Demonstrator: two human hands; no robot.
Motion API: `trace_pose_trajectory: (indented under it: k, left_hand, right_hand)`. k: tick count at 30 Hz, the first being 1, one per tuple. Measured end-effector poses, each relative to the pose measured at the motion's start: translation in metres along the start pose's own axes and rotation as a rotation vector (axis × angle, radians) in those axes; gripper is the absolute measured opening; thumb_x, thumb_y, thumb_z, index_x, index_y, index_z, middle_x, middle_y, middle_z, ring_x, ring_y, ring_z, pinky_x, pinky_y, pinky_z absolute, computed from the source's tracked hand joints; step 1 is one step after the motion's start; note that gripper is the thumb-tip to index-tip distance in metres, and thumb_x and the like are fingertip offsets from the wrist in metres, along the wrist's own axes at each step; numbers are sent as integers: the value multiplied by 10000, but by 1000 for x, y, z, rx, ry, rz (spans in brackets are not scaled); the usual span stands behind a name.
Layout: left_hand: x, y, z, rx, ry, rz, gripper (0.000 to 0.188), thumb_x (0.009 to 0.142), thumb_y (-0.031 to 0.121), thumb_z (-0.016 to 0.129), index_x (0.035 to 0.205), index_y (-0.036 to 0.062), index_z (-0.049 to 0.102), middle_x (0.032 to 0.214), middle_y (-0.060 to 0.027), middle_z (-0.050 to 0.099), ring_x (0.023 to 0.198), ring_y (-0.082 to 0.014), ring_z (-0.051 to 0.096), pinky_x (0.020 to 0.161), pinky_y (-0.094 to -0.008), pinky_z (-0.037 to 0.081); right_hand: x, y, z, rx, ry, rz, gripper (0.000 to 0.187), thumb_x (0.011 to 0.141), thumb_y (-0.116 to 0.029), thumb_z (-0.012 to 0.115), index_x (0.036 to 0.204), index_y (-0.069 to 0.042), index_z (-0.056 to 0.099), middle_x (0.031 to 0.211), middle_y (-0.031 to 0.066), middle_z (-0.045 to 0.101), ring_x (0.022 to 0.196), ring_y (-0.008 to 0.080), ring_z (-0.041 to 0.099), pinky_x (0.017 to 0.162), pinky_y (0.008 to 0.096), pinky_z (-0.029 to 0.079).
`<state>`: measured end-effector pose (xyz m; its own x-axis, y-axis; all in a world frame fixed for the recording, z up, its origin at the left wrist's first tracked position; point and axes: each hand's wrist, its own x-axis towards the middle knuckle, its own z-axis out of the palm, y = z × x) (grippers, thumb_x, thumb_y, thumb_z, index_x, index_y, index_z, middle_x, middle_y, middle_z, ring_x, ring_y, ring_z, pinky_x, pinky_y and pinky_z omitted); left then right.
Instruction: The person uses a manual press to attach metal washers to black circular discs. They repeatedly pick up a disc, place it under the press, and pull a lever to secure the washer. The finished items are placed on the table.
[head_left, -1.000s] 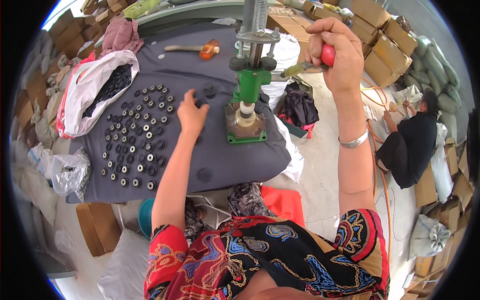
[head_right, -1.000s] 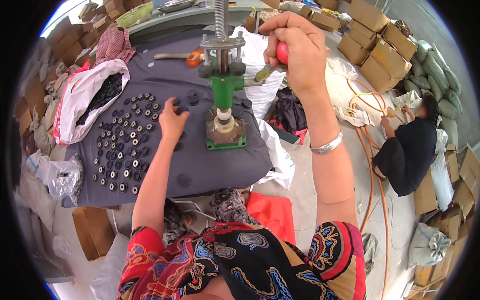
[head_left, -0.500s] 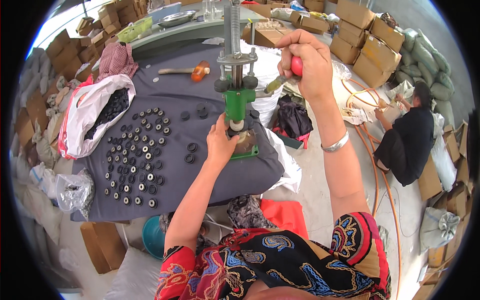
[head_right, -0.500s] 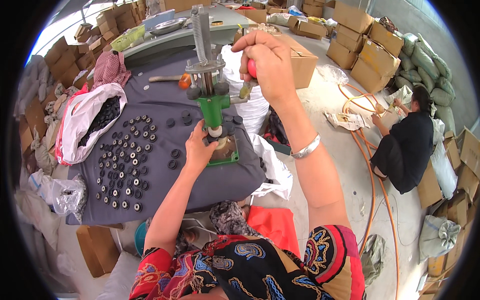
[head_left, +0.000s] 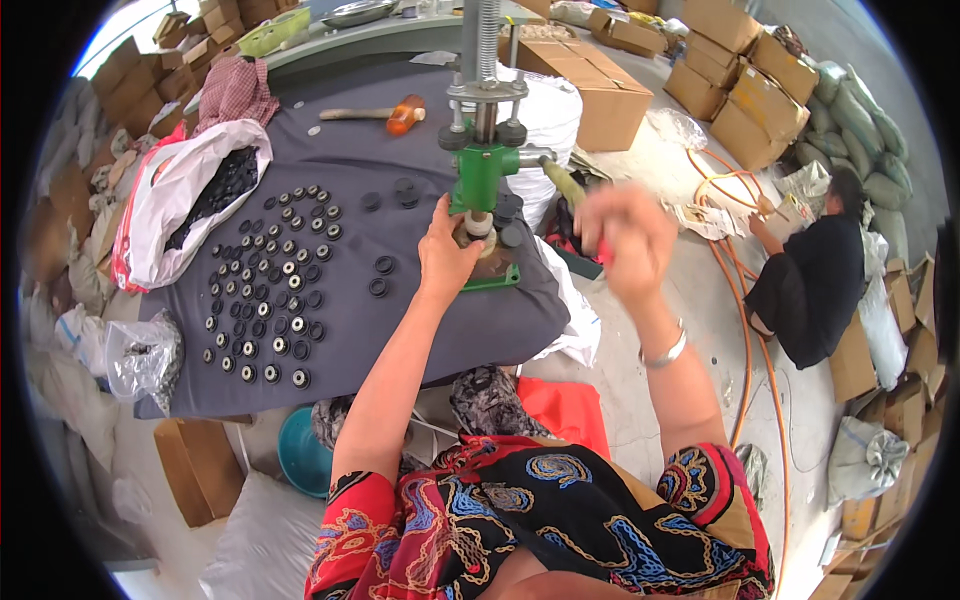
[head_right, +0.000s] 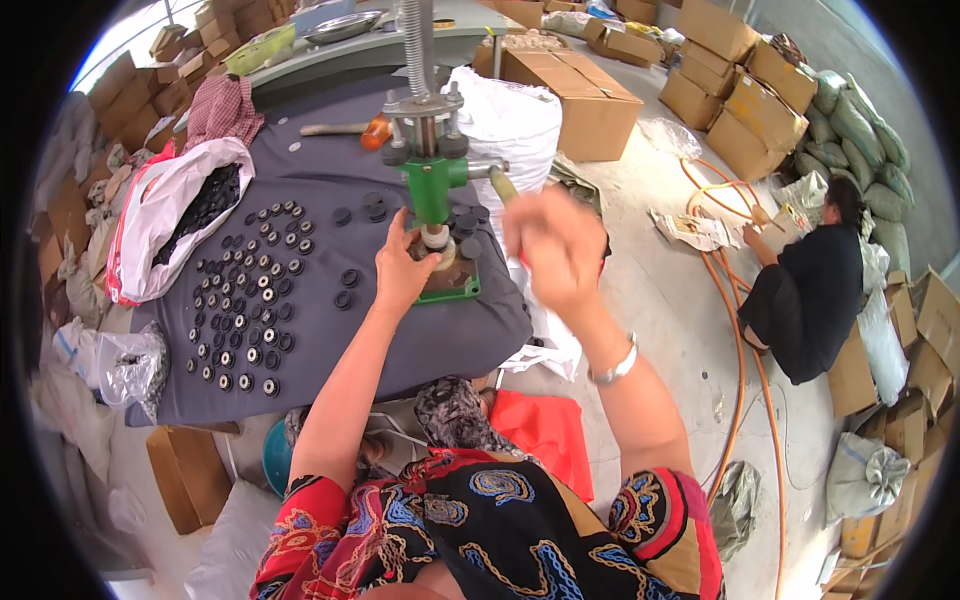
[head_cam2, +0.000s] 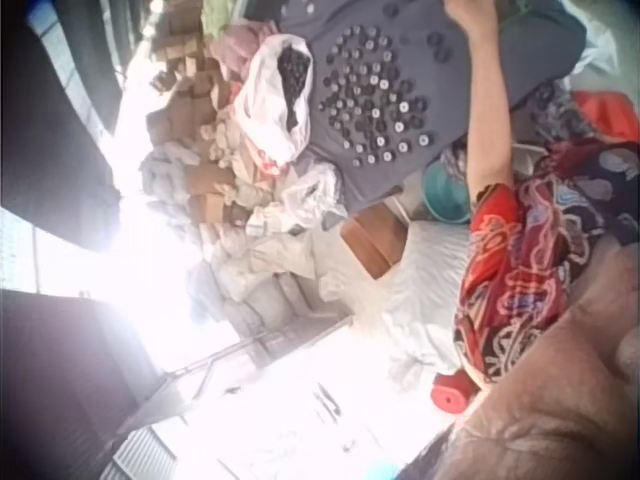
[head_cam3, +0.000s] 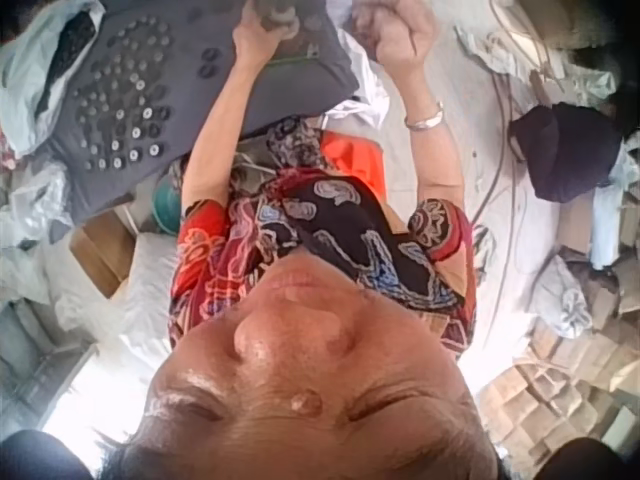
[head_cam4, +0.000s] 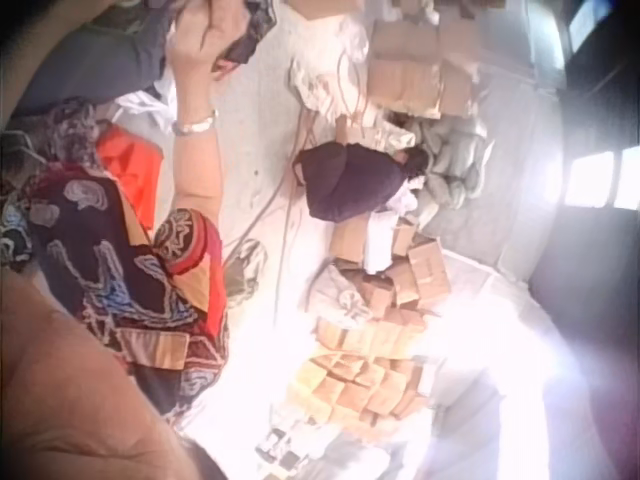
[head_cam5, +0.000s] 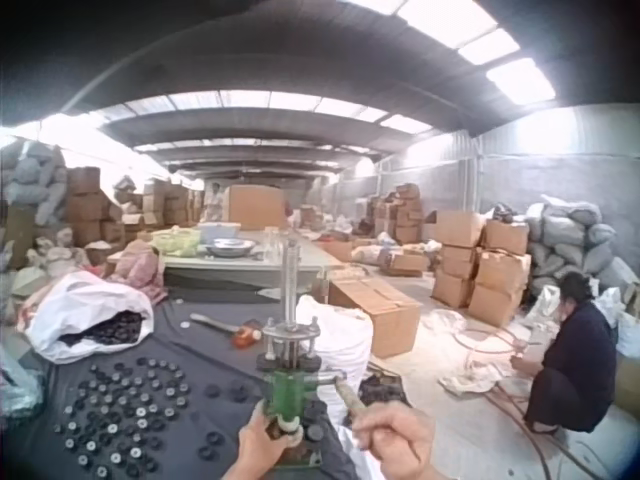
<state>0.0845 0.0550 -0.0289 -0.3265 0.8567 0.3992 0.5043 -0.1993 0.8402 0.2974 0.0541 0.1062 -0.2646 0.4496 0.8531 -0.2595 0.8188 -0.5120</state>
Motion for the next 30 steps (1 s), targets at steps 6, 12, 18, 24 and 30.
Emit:
trace_pose_trajectory:
  k: [6, 12, 18, 24, 30]
  left_hand:
    - [3, -38, -30, 255, 142, 72, 613, 741, 54, 713, 1317, 55, 502, 1121, -154, 674, 1023, -293, 648, 868, -377, 508]
    - [52, -100, -78, 429, 333, -74, 545, 745, 67, 717, 1261, 22, 548, 1141, -175, 656, 935, -307, 657, 857, -384, 512]
    - [85, -114, -78, 602, 283, -257, 663, 753, 148, 760, 1341, 39, 473, 1187, -200, 621, 1133, -348, 564, 955, -421, 453]
    - [95, -107, -73, 744, 241, -346, 644, 755, 212, 769, 1325, 81, 500, 1130, -152, 649, 1118, -316, 565, 927, -408, 472]
    - [69, -74, -70, 391, 215, -106, 679, 714, 124, 769, 1337, 91, 500, 983, -155, 695, 863, -288, 660, 794, -386, 513]
  right_hand:
    - [-60, 18, 4, -106, -89, -197, 97, 757, -13, 522, 769, 21, 612, 616, 96, 550, 531, 245, 537, 597, 380, 486]
    - [1, -9, -7, -49, -84, 96, 177, 829, -83, 494, 836, 38, 623, 636, 80, 568, 538, 118, 531, 500, 252, 426]
    - [110, 2, -10, 200, -25, 319, 257, 831, -114, 436, 899, 60, 612, 564, 73, 525, 488, 125, 483, 459, 268, 396]
    - [138, 14, -13, 192, -53, 322, 269, 844, -104, 409, 939, 70, 590, 571, 74, 469, 490, 141, 415, 551, 314, 422]
    - [139, 13, -7, 185, 80, 375, 224, 795, -94, 435, 808, 62, 595, 502, 103, 502, 383, 172, 448, 413, 290, 431]
